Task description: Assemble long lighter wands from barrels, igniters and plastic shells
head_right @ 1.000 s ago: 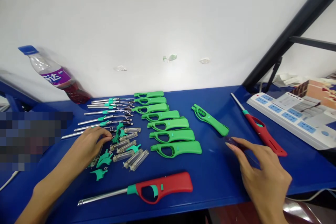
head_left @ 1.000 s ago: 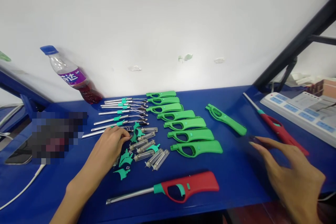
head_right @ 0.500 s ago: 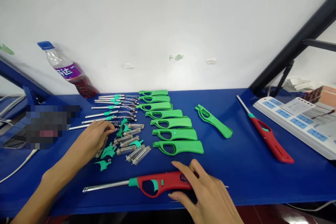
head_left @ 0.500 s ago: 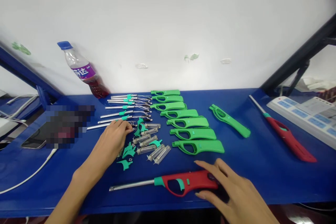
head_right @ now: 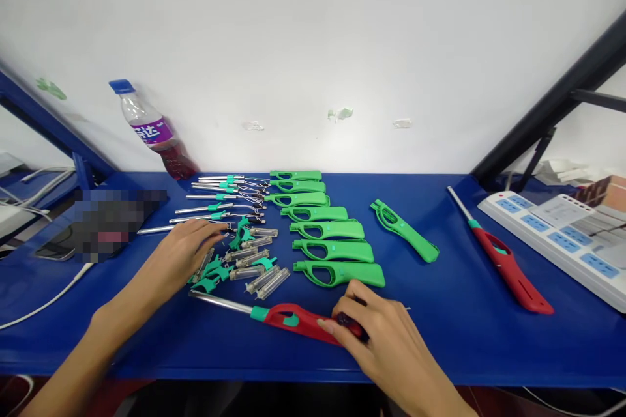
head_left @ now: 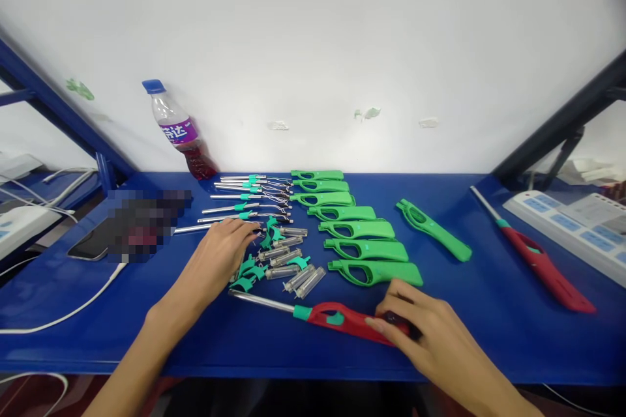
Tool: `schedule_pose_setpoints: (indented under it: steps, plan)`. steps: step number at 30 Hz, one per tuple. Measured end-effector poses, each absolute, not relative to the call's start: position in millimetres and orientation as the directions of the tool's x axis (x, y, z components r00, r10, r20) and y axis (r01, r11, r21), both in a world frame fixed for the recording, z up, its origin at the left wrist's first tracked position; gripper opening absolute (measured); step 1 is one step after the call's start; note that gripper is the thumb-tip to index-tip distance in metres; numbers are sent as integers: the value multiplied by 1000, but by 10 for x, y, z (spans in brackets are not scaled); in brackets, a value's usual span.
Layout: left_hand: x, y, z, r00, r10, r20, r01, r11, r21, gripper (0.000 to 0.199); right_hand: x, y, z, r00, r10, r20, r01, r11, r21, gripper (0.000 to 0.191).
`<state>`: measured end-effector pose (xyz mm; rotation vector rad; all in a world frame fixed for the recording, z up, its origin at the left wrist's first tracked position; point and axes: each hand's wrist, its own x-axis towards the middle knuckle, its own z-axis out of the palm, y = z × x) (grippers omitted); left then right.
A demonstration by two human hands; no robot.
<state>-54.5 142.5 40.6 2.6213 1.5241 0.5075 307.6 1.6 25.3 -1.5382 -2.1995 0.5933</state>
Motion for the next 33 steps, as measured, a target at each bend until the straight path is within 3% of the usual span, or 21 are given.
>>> schedule_pose_setpoints:
  steps: [8, 11, 14, 15, 17, 20, 26, 33]
  plan:
    - [-445, 888, 553, 321, 838, 441, 799, -490, 348, 28, 2940, 78, 213, -309, 928, 206, 781, 371, -503, 30]
    - [-324, 624, 514, 274, 834, 480, 758, -494, 425, 20, 2895, 25, 319, -185, 939, 290, 685, 334, -647, 30]
    - [-117, 383, 490, 229, 849, 476, 713, -479, 512, 15, 2850, -43, 527, -5, 914, 405, 391, 375, -841, 47]
    - [-26, 312, 491, 208, 867, 452, 690, -458, 561, 14, 2830, -65, 603, 59, 909, 413, 241, 389, -889, 53]
    - [182, 188, 503, 93, 953, 288, 523, -293, 801, 12, 2781, -106, 736, 171, 910, 376, -95, 396, -914, 58]
    - [518, 61, 521, 84, 993, -83, 109, 73, 991, 18, 2691, -167, 847, 273, 918, 288, -440, 386, -811, 54]
    - [946, -45, 473, 280, 939, -199, -94, 233, 968, 43, 2537, -310, 857, 333, 914, 230, -649, 399, -647, 54]
    - [1064, -129, 429, 295, 915, -275, -274, 356, 893, 37, 2505, -437, 886, 311, 918, 245, -692, 396, -604, 53]
